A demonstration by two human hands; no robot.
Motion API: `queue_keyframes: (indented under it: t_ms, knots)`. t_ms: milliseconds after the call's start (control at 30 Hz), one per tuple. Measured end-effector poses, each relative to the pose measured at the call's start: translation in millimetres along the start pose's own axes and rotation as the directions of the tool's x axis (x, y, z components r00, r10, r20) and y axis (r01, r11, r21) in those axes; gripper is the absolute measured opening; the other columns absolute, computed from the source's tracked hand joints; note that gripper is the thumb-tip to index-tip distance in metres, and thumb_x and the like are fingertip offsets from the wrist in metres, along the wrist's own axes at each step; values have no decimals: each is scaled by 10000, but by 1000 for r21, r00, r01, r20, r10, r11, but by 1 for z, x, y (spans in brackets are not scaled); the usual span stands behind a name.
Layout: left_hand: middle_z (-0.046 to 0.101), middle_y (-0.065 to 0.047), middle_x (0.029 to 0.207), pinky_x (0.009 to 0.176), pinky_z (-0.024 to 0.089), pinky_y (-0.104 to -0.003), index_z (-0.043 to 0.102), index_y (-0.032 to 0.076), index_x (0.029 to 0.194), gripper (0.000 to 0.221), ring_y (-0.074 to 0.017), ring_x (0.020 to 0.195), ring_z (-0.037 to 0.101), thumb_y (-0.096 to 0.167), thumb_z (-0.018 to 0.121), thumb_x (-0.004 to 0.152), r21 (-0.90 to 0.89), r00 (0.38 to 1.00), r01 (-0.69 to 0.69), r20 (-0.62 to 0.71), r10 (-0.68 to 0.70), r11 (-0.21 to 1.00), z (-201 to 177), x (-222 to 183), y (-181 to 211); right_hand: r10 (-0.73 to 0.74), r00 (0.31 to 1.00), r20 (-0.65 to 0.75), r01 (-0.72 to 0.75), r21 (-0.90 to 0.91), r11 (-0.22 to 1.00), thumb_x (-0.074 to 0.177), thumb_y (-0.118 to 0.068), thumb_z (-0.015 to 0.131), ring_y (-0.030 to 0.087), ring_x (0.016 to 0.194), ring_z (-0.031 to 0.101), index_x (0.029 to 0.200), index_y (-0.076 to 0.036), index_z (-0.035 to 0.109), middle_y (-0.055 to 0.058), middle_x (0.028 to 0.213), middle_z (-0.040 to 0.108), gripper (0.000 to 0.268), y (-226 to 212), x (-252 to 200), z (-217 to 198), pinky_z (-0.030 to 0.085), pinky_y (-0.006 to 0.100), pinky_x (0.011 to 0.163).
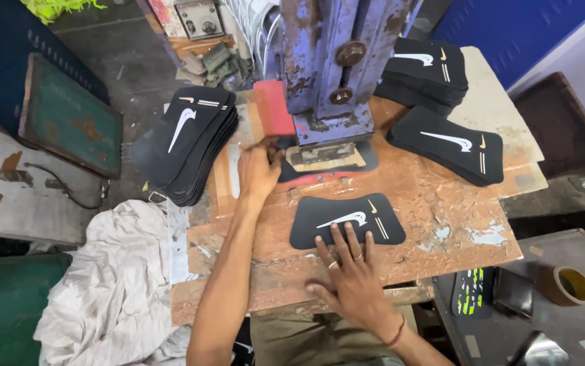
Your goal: Pressing logos onto black fabric pieces using a manual heat press machine.
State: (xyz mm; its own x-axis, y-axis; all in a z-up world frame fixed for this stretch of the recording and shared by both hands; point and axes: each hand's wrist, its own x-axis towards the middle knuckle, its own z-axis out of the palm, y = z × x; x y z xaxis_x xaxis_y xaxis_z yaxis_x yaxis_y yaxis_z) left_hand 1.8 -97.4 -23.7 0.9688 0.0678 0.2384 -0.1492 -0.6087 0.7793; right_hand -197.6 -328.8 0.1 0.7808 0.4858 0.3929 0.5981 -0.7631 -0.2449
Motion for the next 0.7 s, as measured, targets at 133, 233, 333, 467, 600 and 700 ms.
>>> queue_keyframes:
  t_ms: [133,233,333,467,600,700]
  knots:
    - [725,-163,891,776,526,-477,708,48,1070,167,-383,837,697,83,699,906,181,947,-194,-222,233,964,1,1,5,-70,995,64,72,-34,997,956,-616,513,431,1526,190,1535,-47,428,260,1628,259,816,14,19,5,106,650,1196]
    - [706,-198,1002,820,532,-476,688,30,1089,129,-402,917,687,16,634,973,150,889,-255,-351,293,955,-21,1,11,-116,990,85,121,-55,991,970,-643,498,437,1538,198,1543,-53,435,265,1639,270,825,42,60,18,118,652,1210]
    - [694,-211,1057,852,540,-455,667,9,1121,131,-398,967,691,-17,588,1019,113,829,-267,-480,288,957,-54,-2,17,-93,981,168,107,-79,991,957,-667,499,435,1508,252,1541,-80,461,247,1594,333,829,61,97,29,158,666,1197]
    - [695,-191,1081,903,538,-404,622,-13,1174,134,-344,1011,705,18,536,1076,53,722,-286,-645,252,957,-88,-5,16,-149,985,88,157,-103,982,928,-671,524,423,1488,313,1468,-134,537,204,1555,398,761,59,101,37,206,677,1173]
    - [689,-172,1112,966,521,-365,590,-19,1209,151,-279,1052,683,61,508,1110,-45,670,-284,-724,164,958,-99,-4,-4,-80,987,140,92,-78,993,929,-669,542,466,1457,296,1473,-114,540,247,1560,373,777,48,104,42,218,674,1150]
    - [649,-143,1168,1041,487,-336,550,-30,1254,186,-215,1117,631,100,484,1139,-202,651,-350,-755,82,915,-102,2,-20,-109,990,94,116,-75,990,949,-627,524,433,1475,307,1450,-114,544,223,1579,386,717,47,98,34,222,649,1172]
